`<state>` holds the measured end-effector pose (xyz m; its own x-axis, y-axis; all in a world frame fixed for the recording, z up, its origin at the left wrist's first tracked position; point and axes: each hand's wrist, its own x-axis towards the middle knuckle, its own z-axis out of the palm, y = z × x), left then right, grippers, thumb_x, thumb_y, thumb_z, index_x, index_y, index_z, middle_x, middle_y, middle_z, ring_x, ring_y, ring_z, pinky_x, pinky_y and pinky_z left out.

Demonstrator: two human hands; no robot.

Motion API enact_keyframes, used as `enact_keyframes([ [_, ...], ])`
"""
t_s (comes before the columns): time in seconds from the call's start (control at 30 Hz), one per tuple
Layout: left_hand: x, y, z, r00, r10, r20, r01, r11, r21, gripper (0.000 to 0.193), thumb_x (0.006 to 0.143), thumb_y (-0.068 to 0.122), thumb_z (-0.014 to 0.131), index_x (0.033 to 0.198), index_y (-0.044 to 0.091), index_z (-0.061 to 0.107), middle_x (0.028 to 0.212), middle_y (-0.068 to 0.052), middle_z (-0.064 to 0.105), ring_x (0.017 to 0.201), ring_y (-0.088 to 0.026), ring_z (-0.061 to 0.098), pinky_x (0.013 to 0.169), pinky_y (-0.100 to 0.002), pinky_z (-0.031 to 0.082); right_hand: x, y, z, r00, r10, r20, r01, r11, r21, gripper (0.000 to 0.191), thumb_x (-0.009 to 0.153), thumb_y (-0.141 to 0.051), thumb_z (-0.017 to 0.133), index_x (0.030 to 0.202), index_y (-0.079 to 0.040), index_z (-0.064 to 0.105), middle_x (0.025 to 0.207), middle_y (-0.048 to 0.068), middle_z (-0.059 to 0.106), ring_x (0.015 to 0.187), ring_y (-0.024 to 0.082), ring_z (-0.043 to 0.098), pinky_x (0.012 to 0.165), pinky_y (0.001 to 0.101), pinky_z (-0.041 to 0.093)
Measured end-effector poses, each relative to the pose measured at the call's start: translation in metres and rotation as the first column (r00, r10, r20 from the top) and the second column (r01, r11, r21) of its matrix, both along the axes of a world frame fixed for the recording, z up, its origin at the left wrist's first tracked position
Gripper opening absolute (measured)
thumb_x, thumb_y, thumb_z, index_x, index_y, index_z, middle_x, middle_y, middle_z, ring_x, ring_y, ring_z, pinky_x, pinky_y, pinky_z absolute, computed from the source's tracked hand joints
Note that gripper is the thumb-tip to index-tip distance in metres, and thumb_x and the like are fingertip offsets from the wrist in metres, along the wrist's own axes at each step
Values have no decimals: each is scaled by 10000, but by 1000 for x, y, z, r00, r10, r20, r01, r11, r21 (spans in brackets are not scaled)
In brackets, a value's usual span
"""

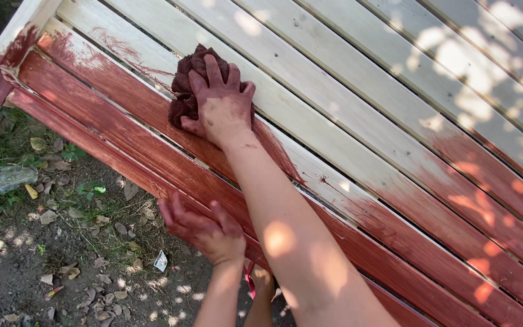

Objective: The person applies red wood stain to the slats of a wooden bench using a cloth, wiping the stain across the bare planks and working section by section. They occasionally reposition the bench and dip the cloth into a stain container while continuing to coat the wood.

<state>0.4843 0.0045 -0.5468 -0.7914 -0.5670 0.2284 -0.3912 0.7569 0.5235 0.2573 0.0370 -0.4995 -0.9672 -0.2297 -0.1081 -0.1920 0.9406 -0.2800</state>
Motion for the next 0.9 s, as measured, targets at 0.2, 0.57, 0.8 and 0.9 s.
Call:
enact_keyframes([
  [0.2,-69,-38,-19,742,521,422,-609,786,102,675,1063,494,352,1533,20,248,1505,-286,341,1333,-472,456,1064,-590,445,64,87,-27,985,157,-75,-164,981,-103,795,642,-421,855,1379,-289,585,1526,10,399,1321,345,419,991,553,447],
  [0.57,-92,-45,-4,681,542,492,-653,754,73,615,1094,458,231,1537,32,267,1487,-301,387,1266,-440,531,969,-532,535,347,439,-60,979,46,-201,-47,999,3,748,564,-468,777,1257,-222,639,1405,202,501,1263,382,522,992,556,412],
  [0.8,-96,-49,-10,710,531,462,-648,750,133,602,1091,411,277,1518,-12,317,1457,-304,448,1275,-462,529,1033,-514,502,292,362,-77,985,50,-163,-44,998,40,734,654,-451,766,1322,-190,609,1458,191,466,1362,389,459,1062,617,376],
  [0.9,-92,-48,-25,741,540,400,-633,761,146,601,1091,410,294,1505,-21,351,1455,-307,468,1277,-486,522,1070,-535,457,227,277,-67,972,87,-218,-86,996,14,735,688,-436,764,1355,-178,592,1472,185,454,1314,436,428,1034,631,379],
])
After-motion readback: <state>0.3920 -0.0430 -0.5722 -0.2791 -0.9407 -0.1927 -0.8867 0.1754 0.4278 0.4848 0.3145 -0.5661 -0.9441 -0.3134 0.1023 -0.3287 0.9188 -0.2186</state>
